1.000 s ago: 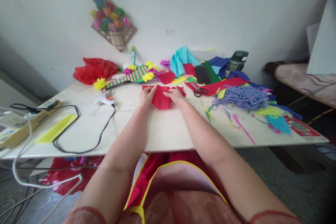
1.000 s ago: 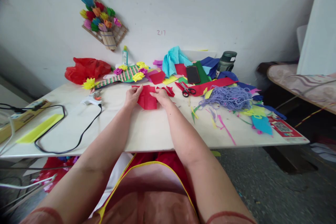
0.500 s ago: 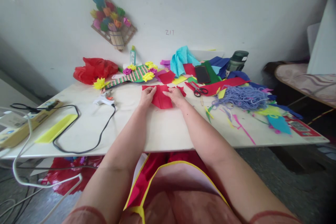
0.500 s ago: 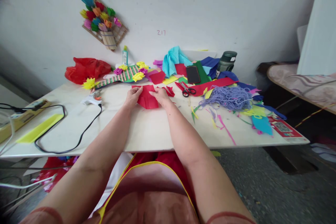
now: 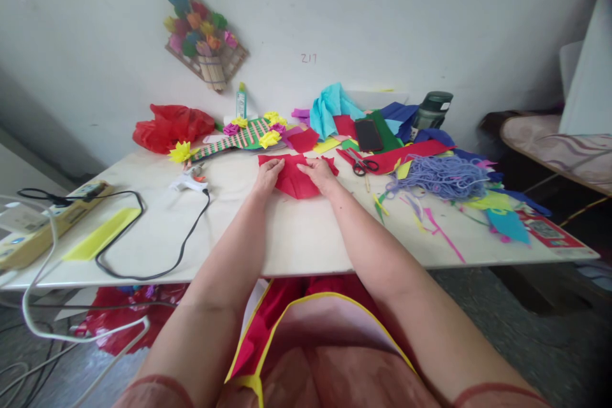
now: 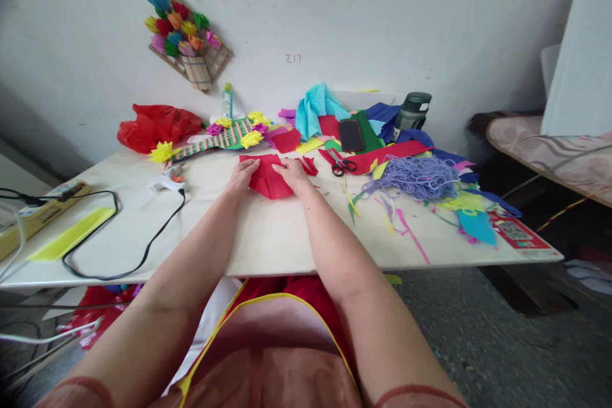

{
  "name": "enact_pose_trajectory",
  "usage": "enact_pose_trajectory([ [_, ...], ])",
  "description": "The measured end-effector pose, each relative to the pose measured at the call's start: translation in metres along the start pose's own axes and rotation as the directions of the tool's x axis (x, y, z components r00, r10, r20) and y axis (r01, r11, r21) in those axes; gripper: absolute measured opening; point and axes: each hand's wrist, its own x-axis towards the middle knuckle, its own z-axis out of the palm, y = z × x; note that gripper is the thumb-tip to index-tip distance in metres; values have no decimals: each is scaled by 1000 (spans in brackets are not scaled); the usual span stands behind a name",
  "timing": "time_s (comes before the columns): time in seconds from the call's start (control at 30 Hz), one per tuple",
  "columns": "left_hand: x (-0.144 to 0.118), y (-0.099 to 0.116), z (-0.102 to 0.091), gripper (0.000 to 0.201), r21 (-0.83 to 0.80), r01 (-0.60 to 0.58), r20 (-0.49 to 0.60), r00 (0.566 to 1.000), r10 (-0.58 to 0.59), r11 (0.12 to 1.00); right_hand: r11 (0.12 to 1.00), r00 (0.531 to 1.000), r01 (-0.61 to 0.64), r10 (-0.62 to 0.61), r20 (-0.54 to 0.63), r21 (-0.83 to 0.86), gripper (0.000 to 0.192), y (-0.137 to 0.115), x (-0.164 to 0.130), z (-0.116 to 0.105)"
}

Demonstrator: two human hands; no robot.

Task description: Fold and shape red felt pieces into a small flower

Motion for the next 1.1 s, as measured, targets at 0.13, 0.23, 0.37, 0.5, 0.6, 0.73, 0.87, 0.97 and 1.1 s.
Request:
enact_pose_trajectory([
  [0.13, 0, 1, 0, 32, -1, 18, -10, 1000, -18, 1000, 999, 1000, 13, -14, 21, 47, 21, 0, 0, 0],
  [0.23, 0, 0, 0, 31, -17, 20, -17, 1000, -21, 1000, 998, 999, 26, -27, 25, 58, 20, 1, 0, 0],
  [0.37, 0, 0, 0, 29, -26, 29, -26, 999, -30, 999, 999, 999, 44, -44, 5, 14, 21, 2, 1, 0],
  [0.5, -2, 3, 1, 27, -56, 45, -33, 998, -46, 997, 995, 995, 96, -95, 27, -27, 24, 0, 1, -1],
  [0.6, -3, 4, 2, 27, -64, 54, -38, 998, -57, 996, 991, 992, 117, -115, 47, -63, 25, 0, 1, -2],
  [0.73, -2, 3, 2, 26, -65, 66, -34, 997, -68, 996, 990, 994, 107, -104, 39, -91, 26, 2, 2, -2],
  [0.87, 0, 0, 1, 27, -68, 70, -19, 997, -71, 995, 987, 995, 102, -99, 33, -123, 28, 5, 4, -2],
  [0.97, -1, 1, 1, 27, -65, 68, -10, 998, -69, 996, 983, 994, 105, -100, 45, -147, 29, 6, 4, -3],
  [1.1, -2, 3, 2, 27, -98, 77, -8, 997, -78, 992, 976, 993, 110, -98, 72, -186, 30, 3, 4, -6],
])
